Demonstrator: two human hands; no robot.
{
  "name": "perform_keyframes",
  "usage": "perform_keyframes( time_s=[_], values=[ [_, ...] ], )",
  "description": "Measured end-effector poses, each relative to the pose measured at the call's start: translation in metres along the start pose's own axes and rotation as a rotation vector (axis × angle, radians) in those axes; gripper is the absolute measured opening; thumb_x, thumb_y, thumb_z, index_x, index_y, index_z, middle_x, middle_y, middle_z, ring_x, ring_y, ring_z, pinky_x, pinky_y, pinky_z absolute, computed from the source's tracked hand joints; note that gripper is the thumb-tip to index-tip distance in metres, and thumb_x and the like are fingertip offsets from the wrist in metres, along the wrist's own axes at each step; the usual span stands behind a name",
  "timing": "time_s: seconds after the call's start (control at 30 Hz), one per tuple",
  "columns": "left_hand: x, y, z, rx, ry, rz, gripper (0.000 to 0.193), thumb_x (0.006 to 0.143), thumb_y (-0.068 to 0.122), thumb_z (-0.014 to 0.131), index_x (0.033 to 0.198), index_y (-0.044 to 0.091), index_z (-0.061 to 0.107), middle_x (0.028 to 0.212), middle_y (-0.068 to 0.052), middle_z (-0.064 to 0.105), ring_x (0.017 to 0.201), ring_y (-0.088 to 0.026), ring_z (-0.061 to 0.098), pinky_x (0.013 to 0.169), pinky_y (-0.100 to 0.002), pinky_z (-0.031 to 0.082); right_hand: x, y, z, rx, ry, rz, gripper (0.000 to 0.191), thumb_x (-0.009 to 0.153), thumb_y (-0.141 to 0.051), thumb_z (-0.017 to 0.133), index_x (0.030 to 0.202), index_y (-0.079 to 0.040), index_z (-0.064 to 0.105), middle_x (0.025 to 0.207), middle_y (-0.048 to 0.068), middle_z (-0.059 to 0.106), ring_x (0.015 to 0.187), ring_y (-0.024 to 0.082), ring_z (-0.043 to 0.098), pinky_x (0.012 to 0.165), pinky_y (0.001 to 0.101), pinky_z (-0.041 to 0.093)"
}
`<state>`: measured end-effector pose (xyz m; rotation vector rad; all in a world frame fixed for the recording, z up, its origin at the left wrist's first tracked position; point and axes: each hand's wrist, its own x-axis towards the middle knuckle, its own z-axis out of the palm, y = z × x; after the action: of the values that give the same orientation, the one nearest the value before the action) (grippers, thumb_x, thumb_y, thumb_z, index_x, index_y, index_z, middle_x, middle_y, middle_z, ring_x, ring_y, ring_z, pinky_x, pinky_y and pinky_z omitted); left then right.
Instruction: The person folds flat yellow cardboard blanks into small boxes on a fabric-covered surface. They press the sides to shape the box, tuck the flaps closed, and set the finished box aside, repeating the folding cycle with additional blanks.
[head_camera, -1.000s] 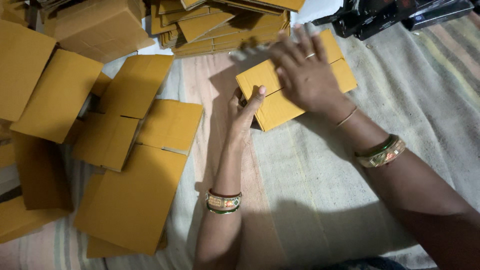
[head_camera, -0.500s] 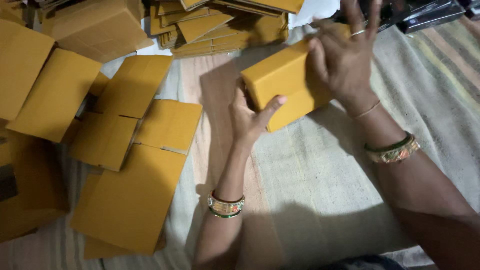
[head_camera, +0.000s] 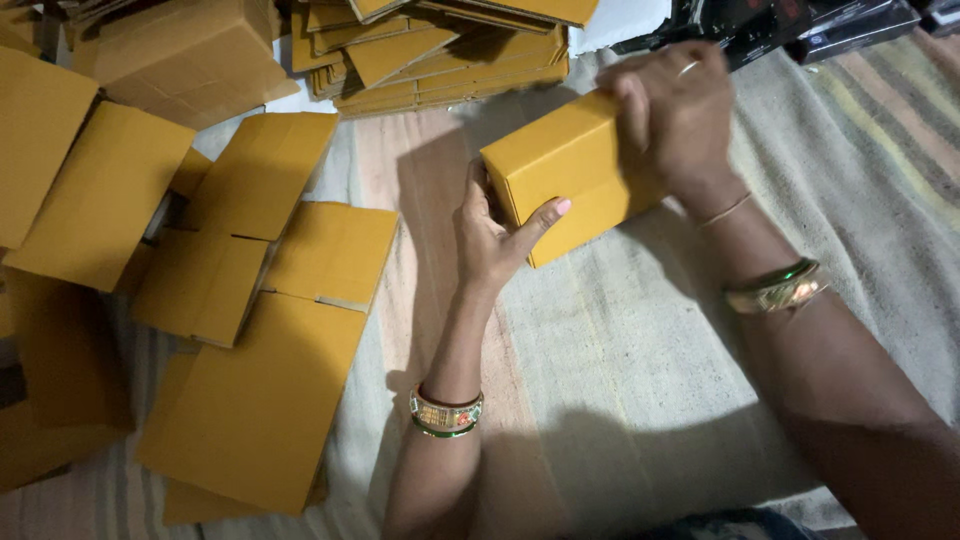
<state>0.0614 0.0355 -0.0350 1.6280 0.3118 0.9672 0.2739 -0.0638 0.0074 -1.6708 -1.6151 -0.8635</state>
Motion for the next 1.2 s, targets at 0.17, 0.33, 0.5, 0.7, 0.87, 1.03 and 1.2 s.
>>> perform_keyframes(
  time_s=[0.17,0.33,0.5,0.7,0.87,1.03,1.2],
  values=[
    [-0.001,0.001,0.001,-0.034,0.011,0.006,0.067,0.084,0.028,0.088,0.132,0.002,0.049,0.115,-0.016,0.072,0.103,-0.019,0.074,0.087,-0.031,0.066,-0.021,0.041,0.009,0.251,0.060,0.341,0.038,0.120,-0.015,0.041,0.108,-0.006,0.075,0.105,0.009,0.076,0.097,0.026,0.070,0.091,0.0373,0.055],
    [0.000,-0.007,-0.009,0.399,-0.012,0.223,0.069,0.078,0.029,0.094,0.125,0.003,0.051,0.110,-0.016,0.072,0.100,-0.024,0.074,0.085,-0.036,0.065,-0.019,0.049,0.002,1.012,0.030,0.511,0.029,0.116,-0.017,0.046,0.116,0.003,0.067,0.126,0.016,0.070,0.107,0.021,0.065,0.102,0.0335,0.055],
    [0.002,-0.018,-0.010,0.743,-0.136,0.765,0.056,0.087,0.013,0.083,0.134,0.013,0.052,0.129,-0.012,0.069,0.127,-0.029,0.064,0.117,-0.047,0.052,-0.008,0.050,-0.031,1.263,-0.261,0.841,0.036,0.110,-0.032,0.053,0.119,0.001,0.064,0.123,0.015,0.070,0.115,0.021,0.070,0.103,0.0316,0.059],
    [-0.004,-0.019,0.005,0.803,-0.263,0.800,0.040,0.098,0.008,0.075,0.130,0.026,0.059,0.134,0.000,0.068,0.135,-0.019,0.059,0.129,-0.047,0.039,-0.011,0.058,-0.033,0.741,-0.758,1.099,0.053,0.098,-0.042,0.059,0.136,-0.006,0.060,0.118,0.017,0.069,0.104,0.024,0.067,0.090,0.0374,0.056],
    [-0.012,-0.009,0.005,0.819,-0.324,0.820,0.040,0.098,0.008,0.073,0.132,0.025,0.060,0.136,-0.001,0.067,0.136,-0.020,0.057,0.130,-0.047,0.035,-0.022,0.077,-0.017,0.973,-0.836,1.247,0.063,0.102,-0.047,0.054,0.143,0.001,0.054,0.126,0.019,0.068,0.109,0.022,0.069,0.092,0.0382,0.058],
    [-0.006,-0.003,0.004,0.870,-0.280,0.768,0.044,0.098,0.002,0.071,0.131,0.029,0.060,0.136,0.003,0.067,0.136,-0.018,0.057,0.132,-0.048,0.031,-0.021,0.076,-0.006,1.131,-0.820,1.242,0.061,0.098,-0.039,0.054,0.151,-0.009,0.049,0.130,0.016,0.066,0.109,0.018,0.068,0.094,0.0335,0.056],
    [-0.013,0.026,0.002,0.996,-0.300,0.555,0.053,0.080,0.020,0.077,0.130,0.017,0.060,0.135,-0.001,0.064,0.139,-0.019,0.051,0.130,-0.058,0.020,-0.016,0.061,-0.009,1.230,-0.698,1.216,0.051,0.097,-0.028,0.060,0.146,-0.013,0.058,0.133,0.006,0.066,0.111,0.012,0.066,0.095,0.0266,0.054]
  ],
)
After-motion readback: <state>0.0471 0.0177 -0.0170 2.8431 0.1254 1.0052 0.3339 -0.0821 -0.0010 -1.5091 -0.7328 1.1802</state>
